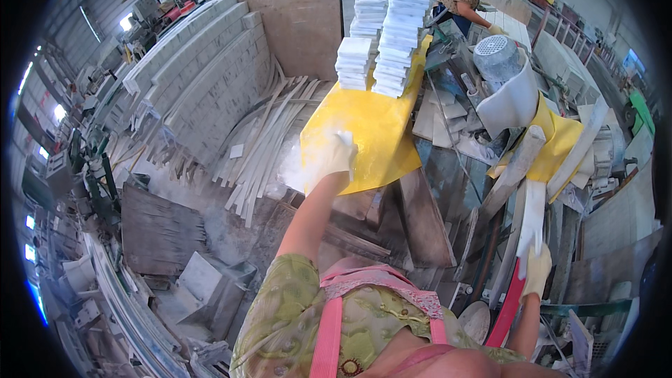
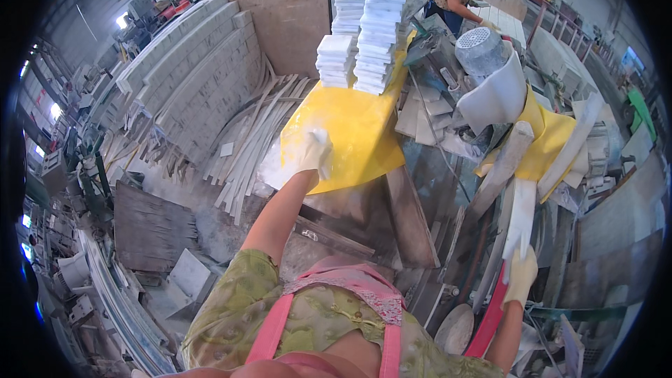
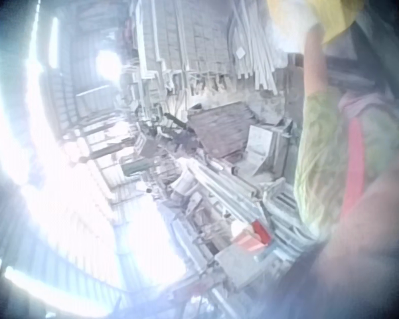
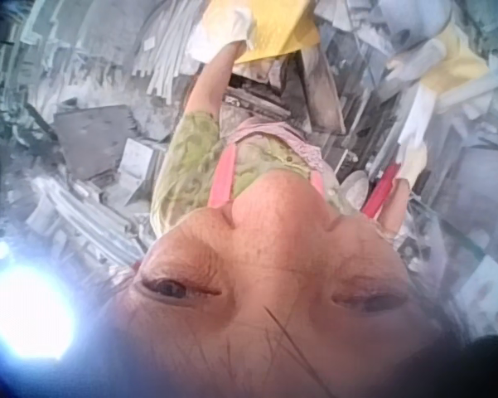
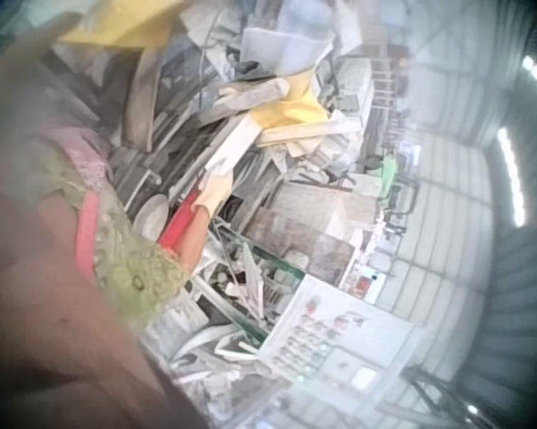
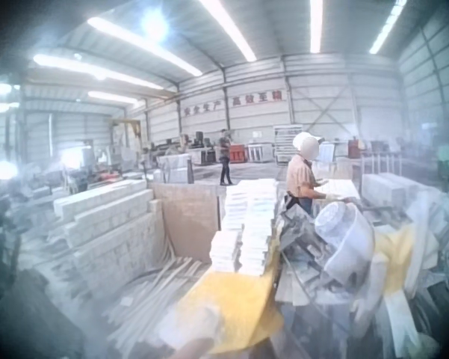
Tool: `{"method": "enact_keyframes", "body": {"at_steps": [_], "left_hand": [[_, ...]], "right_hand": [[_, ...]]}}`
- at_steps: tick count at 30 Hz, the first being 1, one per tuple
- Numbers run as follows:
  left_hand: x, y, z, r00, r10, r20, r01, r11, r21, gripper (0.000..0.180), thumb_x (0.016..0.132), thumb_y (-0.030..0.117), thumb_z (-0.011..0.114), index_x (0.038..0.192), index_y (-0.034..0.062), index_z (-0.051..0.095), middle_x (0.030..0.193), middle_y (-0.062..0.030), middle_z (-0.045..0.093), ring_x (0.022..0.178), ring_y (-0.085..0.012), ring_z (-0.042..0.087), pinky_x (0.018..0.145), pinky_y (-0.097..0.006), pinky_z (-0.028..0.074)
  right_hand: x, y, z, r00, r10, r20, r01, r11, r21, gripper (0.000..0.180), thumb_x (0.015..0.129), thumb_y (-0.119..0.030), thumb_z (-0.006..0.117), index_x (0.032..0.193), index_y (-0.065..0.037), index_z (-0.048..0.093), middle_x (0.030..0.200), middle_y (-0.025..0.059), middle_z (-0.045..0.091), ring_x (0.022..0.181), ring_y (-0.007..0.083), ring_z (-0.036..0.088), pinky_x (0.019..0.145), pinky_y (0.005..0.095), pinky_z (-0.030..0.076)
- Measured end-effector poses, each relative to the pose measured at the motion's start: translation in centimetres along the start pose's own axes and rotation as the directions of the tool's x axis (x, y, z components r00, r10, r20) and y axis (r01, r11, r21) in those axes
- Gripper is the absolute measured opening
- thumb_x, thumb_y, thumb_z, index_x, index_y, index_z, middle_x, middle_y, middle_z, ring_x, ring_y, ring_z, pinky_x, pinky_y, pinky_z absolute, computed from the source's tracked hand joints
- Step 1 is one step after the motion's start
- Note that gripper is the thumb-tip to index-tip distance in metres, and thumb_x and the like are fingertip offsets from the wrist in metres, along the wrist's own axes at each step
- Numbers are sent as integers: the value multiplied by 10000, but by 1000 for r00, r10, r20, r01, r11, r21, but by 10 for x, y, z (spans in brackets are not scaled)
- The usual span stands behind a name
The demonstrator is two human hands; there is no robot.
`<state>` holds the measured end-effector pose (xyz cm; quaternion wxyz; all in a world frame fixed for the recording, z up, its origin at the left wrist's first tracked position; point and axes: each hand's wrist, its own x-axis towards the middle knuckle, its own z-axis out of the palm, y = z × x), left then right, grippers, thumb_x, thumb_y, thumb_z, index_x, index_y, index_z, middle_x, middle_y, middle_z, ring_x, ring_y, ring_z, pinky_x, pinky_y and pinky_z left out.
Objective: The person repeatedly picks white rectangular panels from a yellow tray and stacks them on a growing pile. The hands move each panel one at a time, aligning edges before placing it on the stack.
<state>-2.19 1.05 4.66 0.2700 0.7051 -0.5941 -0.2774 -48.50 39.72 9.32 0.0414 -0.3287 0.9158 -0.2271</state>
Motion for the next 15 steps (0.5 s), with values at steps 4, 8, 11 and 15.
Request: {"method": "enact_keyframes", "body": {"at_steps": [4, 8, 11, 15], "left_hand": [[-2, -9, 1, 988, 153, -15, -152, 986, 68, 531, 901, 305, 661, 1340, 30, 543, 1229, -280, 646, 1165, -413, 627, 966, -467, 501], [4, -26, -1, 909, 400, 115, -407, 912, 46, 542, 912, 329, 650, 1347, 26, 539, 1241, -284, 639, 1184, -416, 614, 978, -467, 494], [5, -28, -3, 894, 437, 100, -441, 897, 17, 550, 921, 347, 642, 1353, 23, 536, 1250, -287, 633, 1199, -419, 604, 986, -467, 489], [5, -10, -8, 970, 185, 154, -176, 982, -71, 599, 946, 420, 631, 1379, 19, 527, 1251, -288, 632, 1185, -439, 599, 996, -462, 484]], "right_hand": [[-14, -112, 53, 991, -137, -7, 113, 781, 614, 500, 1001, -344, 616, 1307, 50, 618, 1197, 158, 687, 1094, 272, 648, 995, 382, 475], [-23, -259, 158, 951, -247, 188, -64, 438, 897, 423, 989, -336, 632, 1194, 31, 679, 1094, 110, 700, 977, 208, 627, 884, 386, 487], [-41, -340, 213, 919, -324, 225, -109, 341, 934, 350, 975, -236, 675, 1198, 34, 682, 1064, 99, 707, 940, 175, 659, 829, 330, 518], [-59, -404, 257, 937, -320, 142, 70, 568, 820, 442, 957, -314, 688, 1236, 28, 667, 1098, 177, 715, 993, 260, 673, 886, 378, 521]]}}
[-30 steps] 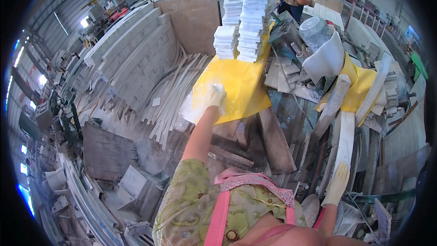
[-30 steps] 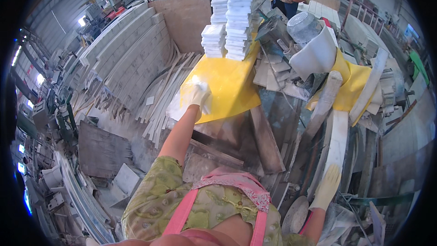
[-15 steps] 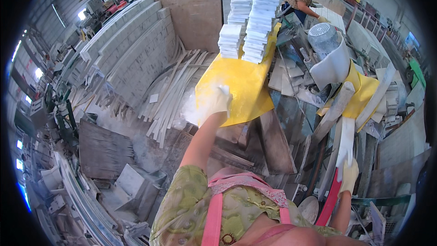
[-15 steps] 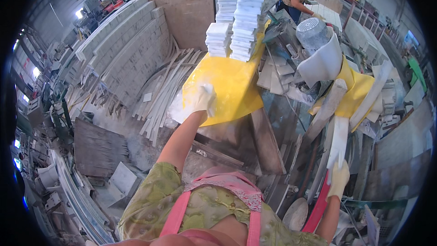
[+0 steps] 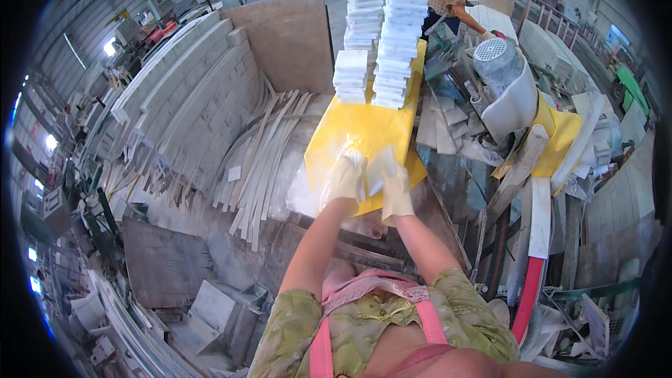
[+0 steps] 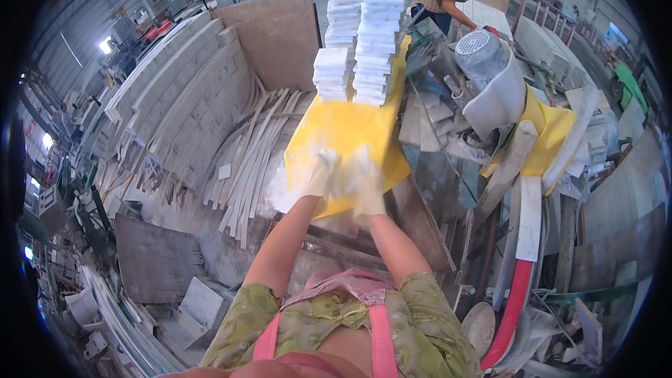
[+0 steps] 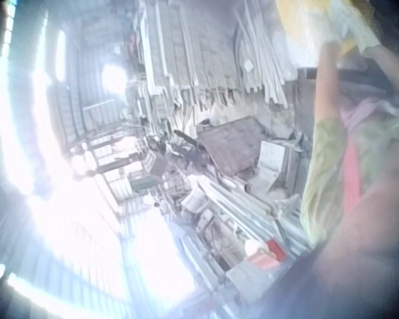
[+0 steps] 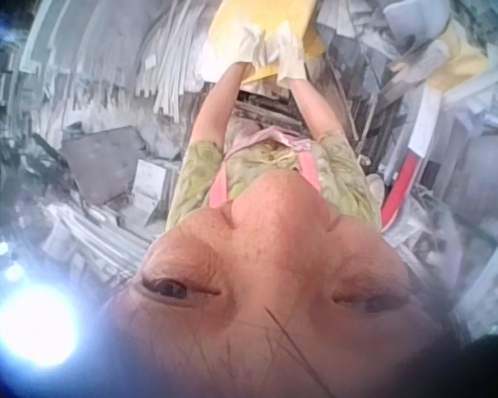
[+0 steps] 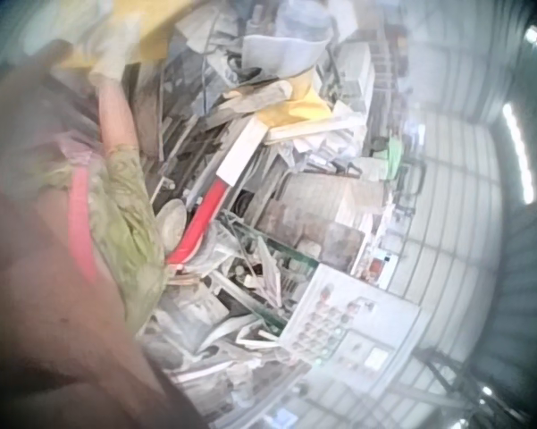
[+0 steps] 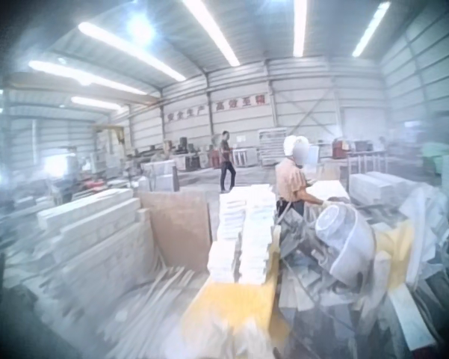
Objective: The person repeatedly picks white rectangular panels from a yellow tray and stacks them on a growing pile. The hands move each panel one at a time, aligning edges before placing it on the stack.
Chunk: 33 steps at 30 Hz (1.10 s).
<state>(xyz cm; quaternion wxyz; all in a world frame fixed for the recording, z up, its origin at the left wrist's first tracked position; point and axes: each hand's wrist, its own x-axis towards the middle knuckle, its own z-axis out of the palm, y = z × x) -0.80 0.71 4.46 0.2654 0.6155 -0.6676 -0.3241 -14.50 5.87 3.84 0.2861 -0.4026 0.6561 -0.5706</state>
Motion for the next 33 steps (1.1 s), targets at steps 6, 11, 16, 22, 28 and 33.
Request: {"method": "enact_keyframes", "body": {"at_steps": [6, 11, 16, 22, 28, 33], "left_hand": [[1, 18, -19, 971, -184, 150, 219, 937, -272, 725, 961, 531, 622, 1403, -27, 487, 1256, -293, 634, 1149, -412, 632, 972, -448, 495], [-10, 40, -20, 967, -233, 105, 255, 889, -380, 935, 930, 544, 668, 1541, -51, 285, 1297, -270, 626, 1165, -349, 642, 954, -430, 505], [-27, 48, -8, 968, -224, 116, 247, 933, -261, 1107, 910, 531, 694, 1624, -22, 54, 1448, -264, 525, 1296, -322, 565, 1028, -413, 477], [0, 29, -1, 989, -99, -112, 95, 995, -40, 978, 800, 466, 798, 1499, -61, 362, 1330, -296, 607, 1197, -397, 635, 973, -455, 522], [-22, 52, -10, 977, -115, -180, 118, 993, 8, 725, 834, 495, 750, 1290, -37, 567, 1226, -283, 664, 1108, -422, 664, 944, -467, 525], [-41, 80, -16, 989, -138, -56, 133, 987, -95, 604, 844, 408, 755, 1256, -17, 635, 1255, -247, 652, 1090, -379, 658, 925, -444, 525]], "right_hand": [[-2, 12, 37, 991, -34, 127, 51, 989, -140, 501, 991, -386, 639, 1316, -5, 627, 1218, 234, 680, 1139, 369, 648, 981, 416, 506], [-3, -4, 12, 913, 19, 407, 9, 998, -67, 504, 1075, -371, 460, 1421, -17, 551, 1370, 216, 619, 1323, 334, 553, 1086, 383, 432], [-25, -9, -45, 909, -89, 408, 44, 992, 117, 491, 1097, -323, 422, 1488, -39, 512, 1508, 142, 527, 1423, 255, 455, 1204, 366, 320], [-30, 55, -173, 937, -235, 258, 307, 908, -286, 342, 987, -302, 660, 1297, -160, 689, 1371, 86, 663, 1348, 312, 526, 1162, 449, 322], [-100, 114, -350, 966, -88, -243, -85, 781, -619, 480, 942, -334, 694, 1380, -145, 637, 1364, 83, 660, 1354, 376, 499, 1180, 460, 350], [-177, 126, -432, 902, -203, -382, -198, 592, -781, 464, 960, -290, 644, 1370, -73, 624, 1394, 178, 612, 1330, 354, 530, 1221, 482, 290]]}}
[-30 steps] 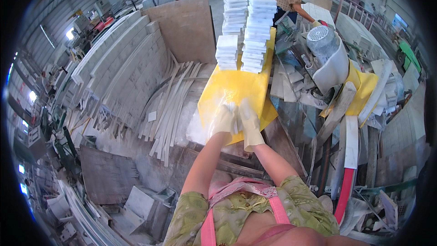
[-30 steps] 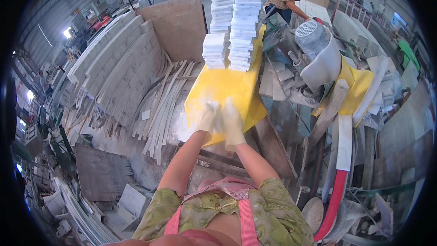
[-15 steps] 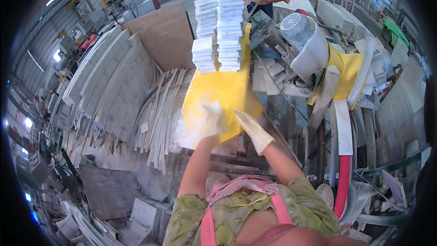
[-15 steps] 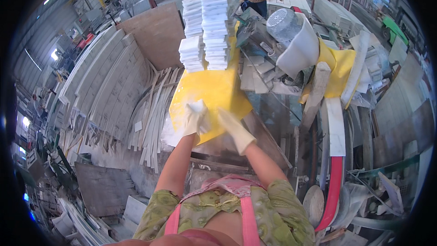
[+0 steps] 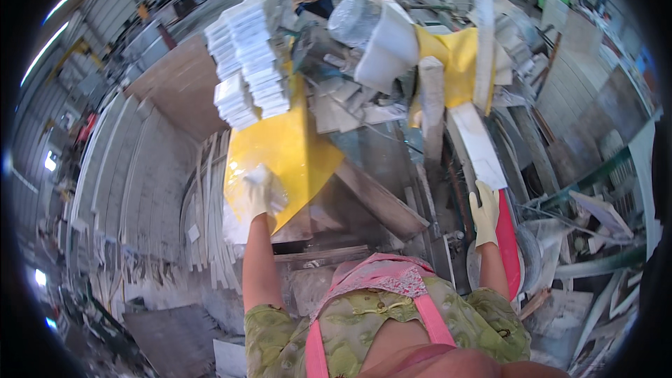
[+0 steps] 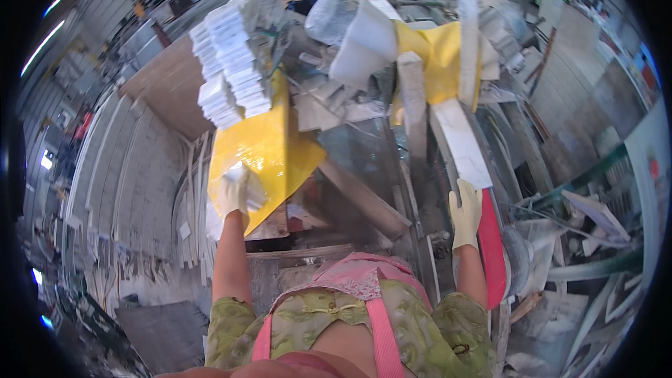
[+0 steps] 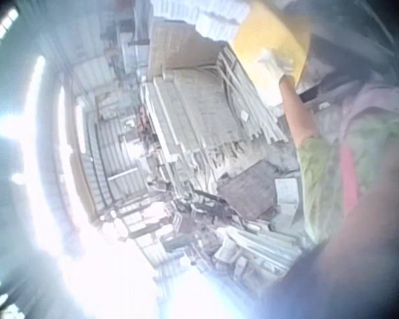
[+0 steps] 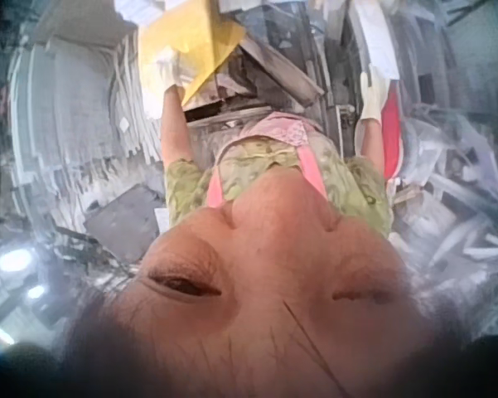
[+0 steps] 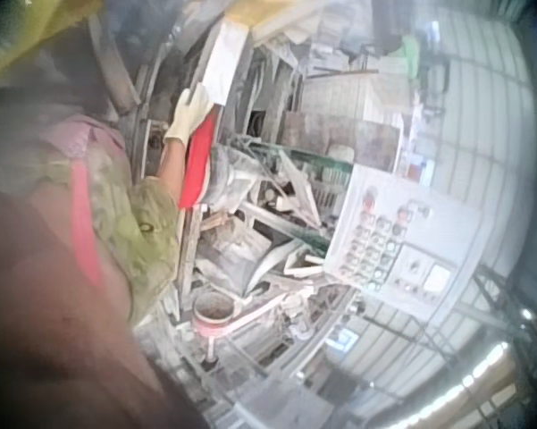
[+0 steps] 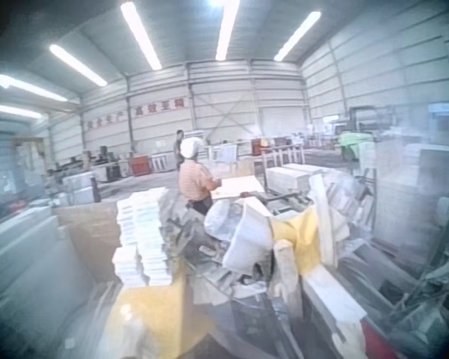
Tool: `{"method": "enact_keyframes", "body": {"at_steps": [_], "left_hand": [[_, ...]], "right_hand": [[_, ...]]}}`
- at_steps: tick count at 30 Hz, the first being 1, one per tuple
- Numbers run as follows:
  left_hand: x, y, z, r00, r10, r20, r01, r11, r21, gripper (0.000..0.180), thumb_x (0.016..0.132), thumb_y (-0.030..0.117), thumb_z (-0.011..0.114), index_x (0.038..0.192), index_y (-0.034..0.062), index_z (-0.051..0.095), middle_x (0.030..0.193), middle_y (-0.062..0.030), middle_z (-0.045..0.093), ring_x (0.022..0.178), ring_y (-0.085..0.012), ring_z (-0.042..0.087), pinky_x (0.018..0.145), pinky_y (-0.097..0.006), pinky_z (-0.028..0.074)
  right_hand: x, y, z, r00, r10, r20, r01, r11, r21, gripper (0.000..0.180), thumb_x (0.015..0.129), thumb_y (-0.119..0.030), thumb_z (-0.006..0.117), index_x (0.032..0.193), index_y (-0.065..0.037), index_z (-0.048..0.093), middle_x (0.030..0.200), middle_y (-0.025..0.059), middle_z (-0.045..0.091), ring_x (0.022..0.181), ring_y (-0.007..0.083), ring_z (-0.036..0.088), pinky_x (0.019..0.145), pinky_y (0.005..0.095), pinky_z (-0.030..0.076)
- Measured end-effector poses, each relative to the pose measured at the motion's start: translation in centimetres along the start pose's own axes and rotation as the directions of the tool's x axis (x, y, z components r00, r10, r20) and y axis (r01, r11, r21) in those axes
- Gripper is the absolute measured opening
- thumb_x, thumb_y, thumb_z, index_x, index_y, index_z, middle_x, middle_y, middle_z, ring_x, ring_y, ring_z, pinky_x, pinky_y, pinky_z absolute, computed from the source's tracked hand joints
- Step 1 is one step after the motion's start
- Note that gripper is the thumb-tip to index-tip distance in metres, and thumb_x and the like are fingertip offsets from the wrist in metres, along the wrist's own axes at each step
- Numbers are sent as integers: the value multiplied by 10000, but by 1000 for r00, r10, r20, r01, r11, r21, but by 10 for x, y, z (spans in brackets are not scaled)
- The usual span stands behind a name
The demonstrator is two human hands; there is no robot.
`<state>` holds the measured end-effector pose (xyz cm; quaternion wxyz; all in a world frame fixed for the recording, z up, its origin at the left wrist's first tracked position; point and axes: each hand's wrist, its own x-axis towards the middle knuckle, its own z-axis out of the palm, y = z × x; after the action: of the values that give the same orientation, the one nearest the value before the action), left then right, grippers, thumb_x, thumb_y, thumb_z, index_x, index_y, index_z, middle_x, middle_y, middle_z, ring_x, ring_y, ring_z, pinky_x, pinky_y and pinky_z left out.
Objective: The person repeatedly picks white rectangular panels from a yellow tray and stacks them on a growing pile. The hands move each panel one at a time, aligning edges before placing it on the stack.
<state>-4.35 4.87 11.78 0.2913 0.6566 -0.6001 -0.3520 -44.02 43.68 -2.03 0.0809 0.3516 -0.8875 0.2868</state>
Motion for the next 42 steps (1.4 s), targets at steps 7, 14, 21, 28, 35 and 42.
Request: {"method": "enact_keyframes", "body": {"at_steps": [7, 14, 21, 28, 35, 42], "left_hand": [[5, -13, 9, 998, -59, 1, 58, 963, -262, 701, 854, 351, 776, 1401, 12, 497, 1287, -178, 589, 1116, -307, 598, 918, -438, 497], [28, -37, 20, 996, -79, -39, 65, 960, -273, 658, 858, 322, 781, 1373, 37, 487, 1210, -163, 609, 1034, -295, 610, 819, -444, 521], [23, -27, 12, 993, -98, 66, 108, 978, -178, 859, 912, 352, 726, 1563, 10, 283, 1429, -238, 512, 1267, -351, 542, 1040, -482, 445], [30, -35, 14, 995, -89, 42, 96, 973, -209, 796, 907, 331, 737, 1517, 2, 345, 1369, -232, 540, 1196, -340, 572, 982, -489, 470], [28, -31, 12, 993, -94, 73, 107, 973, -205, 761, 894, 316, 754, 1478, 8, 376, 1303, -215, 572, 1141, -330, 593, 941, -489, 489], [19, -18, 10, 991, -103, 85, 122, 960, -252, 689, 899, 276, 742, 1446, 40, 394, 1302, -209, 576, 1138, -337, 604, 942, -511, 497]], "right_hand": [[-23, 7, -2, 999, -12, 41, 22, 963, -268, 615, 964, -274, 595, 1506, -27, 441, 1575, 198, 416, 1498, 339, 341, 1248, 484, 227], [-24, -6, -12, 991, -103, -85, 73, 952, -296, 535, 948, -231, 594, 1419, 11, 520, 1449, 207, 543, 1394, 355, 460, 1229, 497, 266], [-15, -11, -21, 976, -168, -138, 123, 950, -286, 372, 951, -196, 559, 1220, 41, 659, 1263, 225, 638, 1250, 359, 549, 1165, 499, 352], [-17, -4, -15, 979, -145, -145, 105, 961, -255, 348, 949, -179, 551, 1181, 54, 667, 1248, 242, 649, 1248, 381, 552, 1140, 498, 378], [-22, -2, -15, 968, -187, -165, 131, 944, -303, 339, 935, -157, 562, 1181, 55, 660, 1235, 255, 651, 1246, 387, 551, 1139, 500, 380], [-26, -5, -20, 968, -181, -173, 127, 951, -283, 318, 922, -150, 576, 1154, 49, 660, 1199, 252, 651, 1211, 392, 559, 1132, 499, 386]]}}
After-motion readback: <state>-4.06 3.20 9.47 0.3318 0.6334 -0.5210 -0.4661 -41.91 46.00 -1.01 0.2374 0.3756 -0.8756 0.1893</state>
